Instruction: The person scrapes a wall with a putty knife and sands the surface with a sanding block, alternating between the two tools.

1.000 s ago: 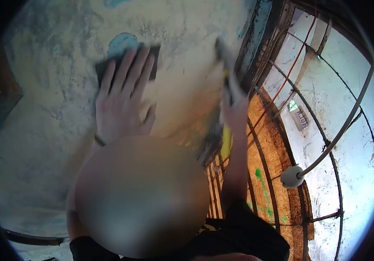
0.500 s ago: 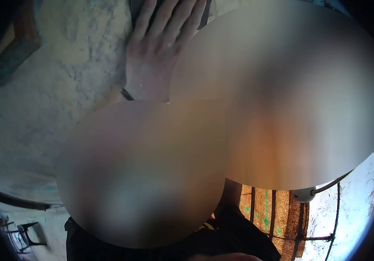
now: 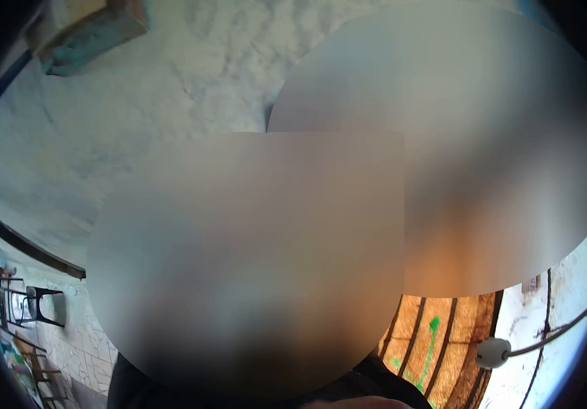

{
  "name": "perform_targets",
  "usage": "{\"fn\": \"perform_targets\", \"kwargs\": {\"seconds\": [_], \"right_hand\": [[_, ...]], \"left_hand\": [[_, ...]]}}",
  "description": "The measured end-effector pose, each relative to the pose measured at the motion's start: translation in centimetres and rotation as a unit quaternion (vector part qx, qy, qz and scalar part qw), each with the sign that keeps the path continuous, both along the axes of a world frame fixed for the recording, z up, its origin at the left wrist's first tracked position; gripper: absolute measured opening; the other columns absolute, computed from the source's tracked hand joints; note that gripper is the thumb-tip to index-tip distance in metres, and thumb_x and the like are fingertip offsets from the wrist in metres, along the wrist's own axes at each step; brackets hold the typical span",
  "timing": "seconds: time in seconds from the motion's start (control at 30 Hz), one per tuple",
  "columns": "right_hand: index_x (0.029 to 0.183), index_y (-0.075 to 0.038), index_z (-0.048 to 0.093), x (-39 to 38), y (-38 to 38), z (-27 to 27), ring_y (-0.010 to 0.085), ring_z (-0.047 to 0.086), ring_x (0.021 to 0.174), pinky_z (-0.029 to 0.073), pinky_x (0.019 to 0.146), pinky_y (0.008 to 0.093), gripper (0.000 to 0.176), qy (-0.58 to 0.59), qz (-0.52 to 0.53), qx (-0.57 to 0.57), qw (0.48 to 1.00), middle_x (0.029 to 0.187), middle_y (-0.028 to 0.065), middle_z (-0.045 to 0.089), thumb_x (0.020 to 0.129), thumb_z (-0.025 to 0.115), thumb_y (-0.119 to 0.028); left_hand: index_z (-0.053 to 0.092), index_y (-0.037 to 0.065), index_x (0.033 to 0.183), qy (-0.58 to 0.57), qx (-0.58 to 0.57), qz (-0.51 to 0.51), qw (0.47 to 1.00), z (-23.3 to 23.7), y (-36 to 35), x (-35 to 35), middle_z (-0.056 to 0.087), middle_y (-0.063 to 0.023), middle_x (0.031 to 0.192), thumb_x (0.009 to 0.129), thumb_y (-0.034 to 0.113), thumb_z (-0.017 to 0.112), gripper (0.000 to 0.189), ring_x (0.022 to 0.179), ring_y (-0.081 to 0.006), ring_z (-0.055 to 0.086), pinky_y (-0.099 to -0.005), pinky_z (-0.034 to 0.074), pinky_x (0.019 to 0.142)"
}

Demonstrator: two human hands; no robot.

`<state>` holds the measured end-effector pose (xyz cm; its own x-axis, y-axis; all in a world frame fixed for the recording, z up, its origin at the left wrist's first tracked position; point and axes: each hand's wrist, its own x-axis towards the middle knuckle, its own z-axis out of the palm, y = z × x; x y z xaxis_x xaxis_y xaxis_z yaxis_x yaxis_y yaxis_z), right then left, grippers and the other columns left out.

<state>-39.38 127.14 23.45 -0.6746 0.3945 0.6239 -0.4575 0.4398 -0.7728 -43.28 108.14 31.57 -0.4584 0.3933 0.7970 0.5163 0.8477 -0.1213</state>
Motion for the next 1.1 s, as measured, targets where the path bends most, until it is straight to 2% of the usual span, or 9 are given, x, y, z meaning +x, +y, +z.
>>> {"fn": "perform_targets", "kwargs": {"seconds": [0.23, 0.33, 0.4, 0.43, 0.57, 0.7, 0.83, 1.0, 1.1], "right_hand": [[0.164, -0.004, 0.022, 4.0, -6.3, 2.5, 0.0039, 0.038, 0.047, 0.034, 0.037, 0.0218, 0.063, -0.041, 0.116, -0.156, 0.98, 0.065, -0.0025, 0.043, 0.107, 0.047, -0.012], [0.165, -0.005, 0.02, 3.3, -7.0, 2.5, 0.0037, 0.036, 0.047, 0.03, 0.037, 0.0213, 0.063, -0.024, 0.077, -0.181, 0.98, 0.064, -0.0031, 0.04, 0.108, 0.046, -0.016], [0.165, -0.006, 0.021, 2.7, -6.0, 1.4, 0.0028, 0.033, 0.047, 0.027, 0.037, 0.0206, 0.063, -0.026, 0.034, -0.193, 0.98, 0.064, -0.004, 0.036, 0.109, 0.047, -0.018], [0.163, -0.002, 0.025, 2.8, -4.5, -0.7, 0.0123, 0.055, 0.057, 0.045, 0.048, 0.0248, 0.062, -0.075, 0.016, -0.151, 0.985, 0.076, 0.0054, 0.059, 0.109, 0.048, -0.02], [0.158, 0.009, 0.03, 0.7, -3.5, -9.5, 0.0276, 0.07, 0.094, 0.055, 0.073, 0.0347, 0.059, 0.098, -0.082, 0.17, 0.977, 0.114, 0.0272, 0.068, 0.109, 0.046, -0.019], [0.155, 0.012, 0.035, 0.8, -6.1, -10.2, 0.0315, 0.068, 0.11, 0.056, 0.087, 0.0365, 0.057, 0.025, -0.027, 0.062, 0.997, 0.134, 0.0319, 0.062, 0.109, 0.046, -0.019], [0.158, 0.01, 0.029, 0.5, -4.5, -7.6, 0.0301, 0.066, 0.115, 0.056, 0.09, 0.0358, 0.06, 0.02, -0.039, -0.02, 0.999, 0.144, 0.0306, 0.054, 0.11, 0.046, -0.022], [0.162, 0.004, 0.025, 1.6, -5.5, -5.7, 0.0339, 0.059, 0.128, 0.054, 0.097, 0.0384, 0.063, 0.017, -0.037, -0.071, 0.997, 0.155, 0.032, 0.041, 0.11, 0.047, -0.023], [0.164, 0.002, 0.018, 2.3, -5.5, -2.5, 0.0175, 0.061, 0.071, 0.05, 0.056, 0.0287, 0.066, -0.026, 0.016, -0.061, 0.998, 0.098, 0.0175, 0.064, 0.108, 0.048, -0.018]], "left_hand": [[0.039, 0.005, 0.158, 0.156, 0.055, -0.095, 0.982, 10.4, 1.7, -3.5, 0.037, -0.0094, 0.165, 0.086, 0.041, 0.06, 0.083, 0.155, -0.0225, 0.028, -0.0484, 0.016, 0.128], [0.045, 0.007, 0.155, 0.175, 0.008, 0.001, 0.985, 7.3, 1.4, -3.3, 0.034, -0.0107, 0.167, 0.087, 0.04, 0.061, 0.078, 0.155, -0.0221, 0.028, -0.0493, 0.017, 0.126], [0.041, 0.005, 0.157, 0.029, -0.055, 0.003, 0.998, 1.7, 0.6, -0.6, 0.034, -0.0108, 0.167, 0.086, 0.041, 0.061, 0.082, 0.156, -0.024, 0.026, -0.049, 0.015, 0.127], [0.04, 0.005, 0.157, 0.029, -0.057, -0.003, 0.998, 0.0, 0.2, -0.3, 0.034, -0.0111, 0.167, 0.086, 0.041, 0.061, 0.083, 0.156, -0.0249, 0.025, -0.0492, 0.015, 0.128], [0.035, 0.004, 0.16, 0.06, -0.016, -0.055, 0.997, 2.8, -0.7, -1.0, 0.031, -0.0111, 0.168, 0.085, 0.041, 0.061, 0.088, 0.157, -0.0269, 0.024, -0.0493, 0.014, 0.128], [0.03, 0.006, 0.162, 0.189, 0.059, -0.027, 0.98, 8.4, 0.5, -3.9, 0.028, -0.0098, 0.169, 0.085, 0.04, 0.06, 0.09, 0.157, -0.024, 0.024, -0.0477, 0.012, 0.129], [0.031, 0.003, 0.161, 0.06, -0.05, 0.008, 0.997, -1.0, -0.5, -0.7, 0.032, -0.0102, 0.168, 0.086, 0.039, 0.059, 0.088, 0.155, -0.0244, 0.028, -0.0484, 0.015, 0.129], [0.034, 0.005, 0.16, 0.111, 0.028, -0.054, 0.992, 6.5, -0.9, -1.8, 0.035, -0.0116, 0.166, 0.084, 0.036, 0.061, 0.087, 0.155, -0.0269, 0.028, -0.0505, 0.015, 0.128], [0.037, 0.005, 0.159, 0.18, 0.016, 0.053, 0.982, 7.2, -1.0, -1.8, 0.036, -0.0115, 0.165, 0.084, 0.035, 0.061, 0.084, 0.155, -0.0266, 0.029, -0.0514, 0.018, 0.126]]}}
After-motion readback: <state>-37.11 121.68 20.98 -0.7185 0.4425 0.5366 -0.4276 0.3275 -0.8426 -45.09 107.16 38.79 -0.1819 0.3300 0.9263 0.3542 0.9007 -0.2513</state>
